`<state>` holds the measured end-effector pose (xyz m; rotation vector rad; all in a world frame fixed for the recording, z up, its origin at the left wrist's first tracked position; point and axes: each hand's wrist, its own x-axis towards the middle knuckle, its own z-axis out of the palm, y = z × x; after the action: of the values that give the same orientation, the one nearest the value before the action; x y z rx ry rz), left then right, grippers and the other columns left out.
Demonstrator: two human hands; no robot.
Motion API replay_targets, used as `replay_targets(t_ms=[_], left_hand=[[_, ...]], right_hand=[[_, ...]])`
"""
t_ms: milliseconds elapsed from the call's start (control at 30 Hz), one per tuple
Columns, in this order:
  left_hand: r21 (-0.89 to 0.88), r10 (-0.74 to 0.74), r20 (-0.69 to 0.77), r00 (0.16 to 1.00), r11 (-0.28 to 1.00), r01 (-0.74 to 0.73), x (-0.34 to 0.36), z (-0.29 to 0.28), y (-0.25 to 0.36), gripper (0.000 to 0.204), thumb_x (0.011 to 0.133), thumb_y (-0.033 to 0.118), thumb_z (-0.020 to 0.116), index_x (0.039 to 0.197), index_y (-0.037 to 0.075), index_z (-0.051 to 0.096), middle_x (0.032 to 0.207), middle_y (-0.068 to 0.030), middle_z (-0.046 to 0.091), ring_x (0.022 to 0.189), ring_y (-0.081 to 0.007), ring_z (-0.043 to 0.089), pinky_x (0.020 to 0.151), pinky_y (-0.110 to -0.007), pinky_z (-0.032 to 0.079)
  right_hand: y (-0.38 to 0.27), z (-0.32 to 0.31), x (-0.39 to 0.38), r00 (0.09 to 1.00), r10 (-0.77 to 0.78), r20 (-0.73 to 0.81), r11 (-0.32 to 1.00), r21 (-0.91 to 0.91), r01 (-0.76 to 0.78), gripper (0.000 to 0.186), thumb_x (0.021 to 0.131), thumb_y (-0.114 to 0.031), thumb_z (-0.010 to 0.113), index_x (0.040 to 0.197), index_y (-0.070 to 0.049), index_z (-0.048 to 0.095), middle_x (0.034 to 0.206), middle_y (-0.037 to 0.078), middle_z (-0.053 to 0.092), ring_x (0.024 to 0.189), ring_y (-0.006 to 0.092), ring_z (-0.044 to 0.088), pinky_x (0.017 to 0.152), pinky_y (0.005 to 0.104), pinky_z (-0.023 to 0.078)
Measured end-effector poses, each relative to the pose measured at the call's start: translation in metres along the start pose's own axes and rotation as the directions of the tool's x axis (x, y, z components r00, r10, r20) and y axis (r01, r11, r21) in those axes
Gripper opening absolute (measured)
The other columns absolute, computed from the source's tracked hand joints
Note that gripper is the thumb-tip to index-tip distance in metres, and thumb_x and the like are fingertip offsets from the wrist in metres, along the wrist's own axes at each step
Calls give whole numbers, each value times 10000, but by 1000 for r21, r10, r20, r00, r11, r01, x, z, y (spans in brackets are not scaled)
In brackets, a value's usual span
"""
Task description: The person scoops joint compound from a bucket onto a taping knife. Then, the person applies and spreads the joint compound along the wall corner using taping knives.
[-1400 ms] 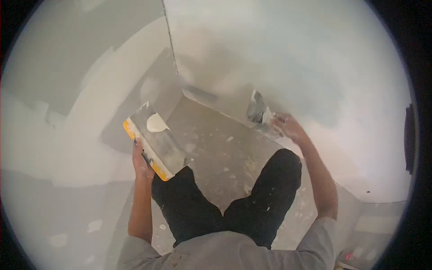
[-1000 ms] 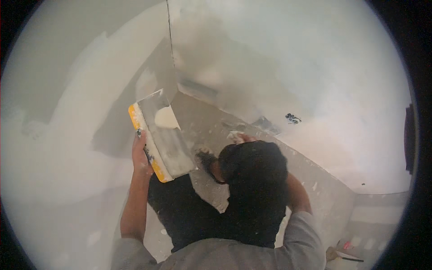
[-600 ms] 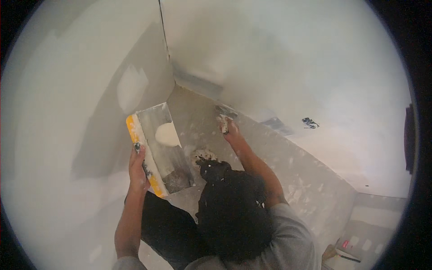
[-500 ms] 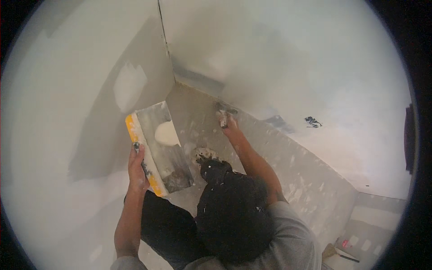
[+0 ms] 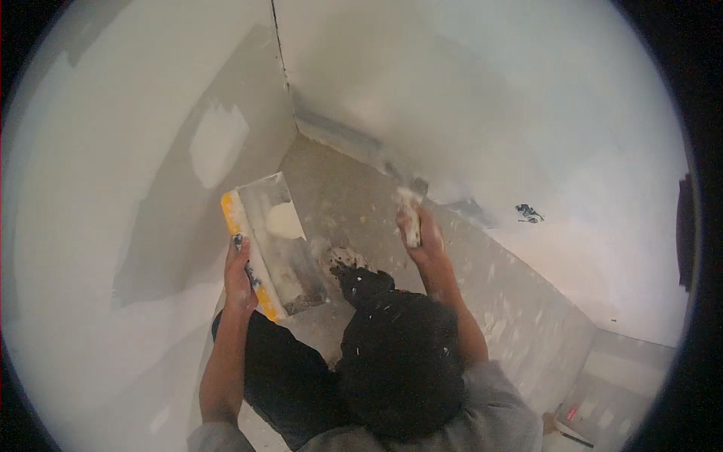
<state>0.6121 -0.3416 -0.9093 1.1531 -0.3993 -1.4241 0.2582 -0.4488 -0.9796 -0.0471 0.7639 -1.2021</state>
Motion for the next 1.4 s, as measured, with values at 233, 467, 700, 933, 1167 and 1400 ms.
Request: replay_targets(t_ms=[233, 467, 700, 933, 1167, 1400], left_hand=[[-14, -62, -44, 997, 998, 61, 4, -7, -11, 506, 1019, 287, 546, 1434, 54, 376, 1285, -93, 544, 1195, -227, 539, 1013, -414, 453], [-89, 110, 49, 993, 990, -105, 5, 3, -26, 574, 1044, 250, 508, 1536, 147, 232, 1384, -105, 476, 1269, -248, 493, 1080, -426, 417], [342, 286, 104, 953, 889, -304, 6, -7, -20, 601, 1036, 311, 525, 1519, 51, 279, 1374, -140, 497, 1246, -227, 489, 1057, -361, 394], [245, 94, 96, 991, 963, -115, -12, 2, 3, 513, 1031, 331, 526, 1432, 46, 382, 1291, -157, 532, 1214, -260, 513, 1056, -405, 404], [-447, -304, 209, 929, 816, 367, 7, 2, -25, 534, 1014, 352, 543, 1431, 69, 366, 1337, -160, 525, 1237, -319, 526, 1087, -506, 405], [-544, -118, 23, 993, 832, 112, 65, 4, -90, 540, 1001, 301, 579, 1445, 94, 351, 1361, -150, 506, 1251, -328, 516, 1079, -521, 407]], right_hand=[[44, -12, -39, 978, 119, -172, 957, -241, -159, 337, 993, -187, 590, 1273, -20, 503, 1003, 82, 602, 769, 183, 608, 623, 312, 536], [20, -8, -114, 969, 234, 73, 531, -845, -64, 496, 1000, -302, 582, 1401, -33, 473, 1284, 128, 604, 1157, 269, 565, 909, 387, 498], [75, 77, -112, 957, 289, -31, 588, -783, -204, 496, 960, -288, 642, 1360, -26, 515, 1287, 109, 610, 1154, 245, 563, 982, 394, 451], [56, 90, -68, 886, -151, 439, -39, -898, 438, 390, 962, -258, 632, 1270, -30, 563, 1125, 149, 666, 900, 319, 656, 738, 419, 524], [68, 59, -59, 534, 34, 845, -646, -389, 656, 320, 881, -158, 654, 1181, -72, 581, 1078, 190, 642, 923, 411, 639, 749, 495, 529], [31, -14, -46, 793, -263, 549, -649, -709, 276, 308, 872, -102, 666, 1168, -71, 586, 1111, 194, 645, 944, 415, 647, 774, 487, 527]])
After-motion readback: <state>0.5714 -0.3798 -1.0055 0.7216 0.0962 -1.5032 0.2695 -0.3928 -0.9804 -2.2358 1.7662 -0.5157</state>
